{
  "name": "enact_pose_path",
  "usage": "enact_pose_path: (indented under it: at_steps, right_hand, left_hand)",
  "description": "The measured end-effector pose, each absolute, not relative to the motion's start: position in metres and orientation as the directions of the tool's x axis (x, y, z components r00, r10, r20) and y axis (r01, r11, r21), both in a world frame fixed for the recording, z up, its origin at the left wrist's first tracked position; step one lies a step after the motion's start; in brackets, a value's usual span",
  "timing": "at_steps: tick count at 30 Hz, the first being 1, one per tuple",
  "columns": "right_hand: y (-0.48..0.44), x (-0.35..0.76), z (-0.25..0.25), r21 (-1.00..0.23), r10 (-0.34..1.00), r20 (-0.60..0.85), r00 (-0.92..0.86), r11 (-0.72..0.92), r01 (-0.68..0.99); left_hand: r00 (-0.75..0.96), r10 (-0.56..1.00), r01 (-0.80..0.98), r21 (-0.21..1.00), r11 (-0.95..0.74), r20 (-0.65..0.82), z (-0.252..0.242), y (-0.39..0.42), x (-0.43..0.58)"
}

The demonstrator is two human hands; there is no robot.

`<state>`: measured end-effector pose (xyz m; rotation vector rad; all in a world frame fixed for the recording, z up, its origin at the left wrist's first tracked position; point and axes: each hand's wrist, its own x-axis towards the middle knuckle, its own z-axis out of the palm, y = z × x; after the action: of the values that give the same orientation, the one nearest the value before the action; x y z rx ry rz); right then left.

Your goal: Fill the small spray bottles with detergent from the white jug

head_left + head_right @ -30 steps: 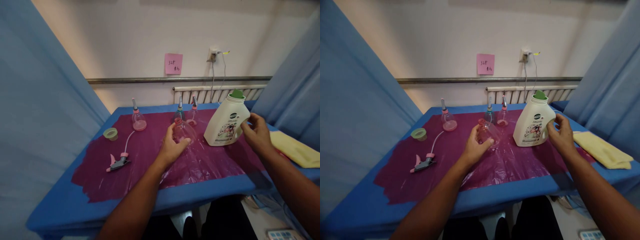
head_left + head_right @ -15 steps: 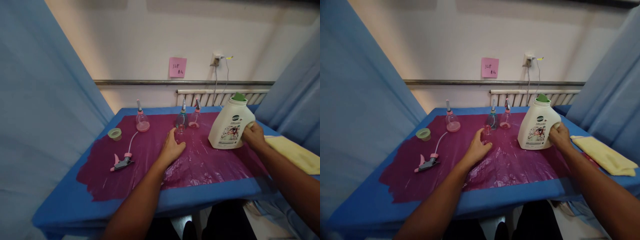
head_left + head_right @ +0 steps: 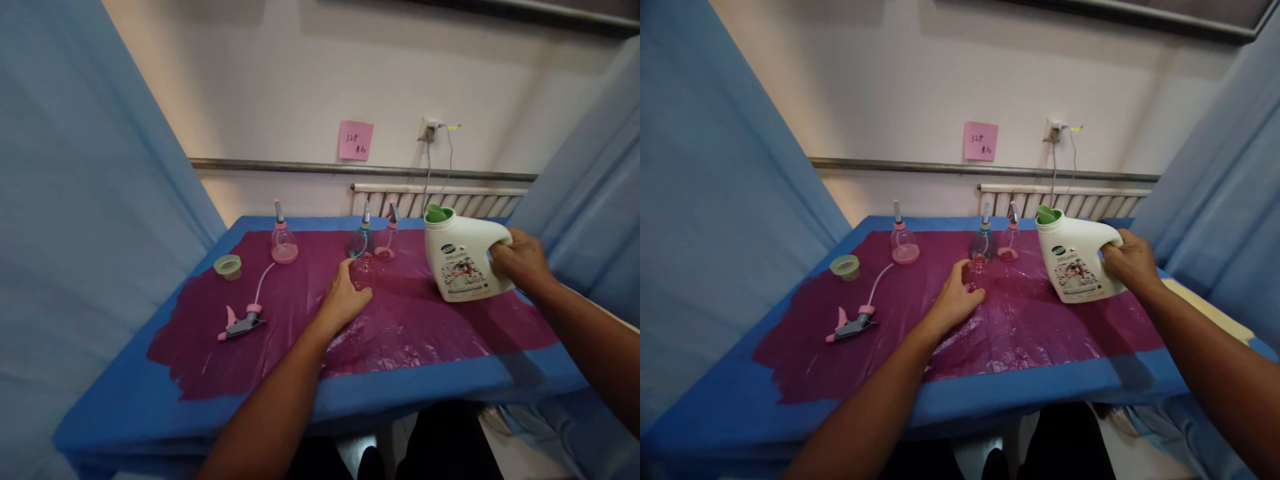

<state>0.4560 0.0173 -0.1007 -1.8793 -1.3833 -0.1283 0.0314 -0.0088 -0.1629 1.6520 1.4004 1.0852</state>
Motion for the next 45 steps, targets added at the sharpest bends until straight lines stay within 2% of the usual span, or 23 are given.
enact_pose_path:
  at_steps: [3, 8, 10, 14, 18, 37, 45]
  right_hand:
    - [0.017, 0.449, -0.089, -0.507, 0.789, 0.461, 0.407, -0.142, 0.850]
    - [0.013, 0.430, -0.068, -0.424, 0.849, 0.420, 0.319, -0.127, 0.897]
    - [0.010, 0.421, -0.061, -0.315, 0.880, 0.400, 0.255, -0.129, 0.940]
    - [0.005, 0.404, -0.046, 0.004, 0.930, 0.340, 0.137, -0.147, 0.989]
    - [0.003, 0.393, -0.033, 0.164, 0.953, 0.292, 0.077, -0.129, 0.978]
    - [0.014, 0.376, 0.011, 0.420, 0.961, 0.276, 0.009, -0.129, 0.899]
    - [0.013, 0.376, 0.016, 0.442, 0.955, 0.297, -0.009, -0.129, 0.888]
  left_hand:
    - [0.072, 0.986, 0.399, 0.901, -0.168, 0.152, -0.162, -0.009, 0.031]
    - [0.056, 0.970, 0.431, 0.871, -0.237, 0.236, -0.161, -0.008, 0.029]
    - [0.060, 0.962, 0.463, 0.847, -0.263, 0.267, -0.161, -0.007, 0.029]
    - [0.072, 0.958, 0.491, 0.826, -0.276, 0.277, -0.160, -0.007, 0.029]
    - [0.084, 0.958, 0.515, 0.811, -0.277, 0.275, -0.157, -0.009, 0.030]
    - [0.118, 0.954, 0.601, 0.745, -0.290, 0.276, -0.150, -0.016, 0.032]
    - [0.145, 0.948, 0.604, 0.733, -0.313, 0.284, -0.149, -0.016, 0.032]
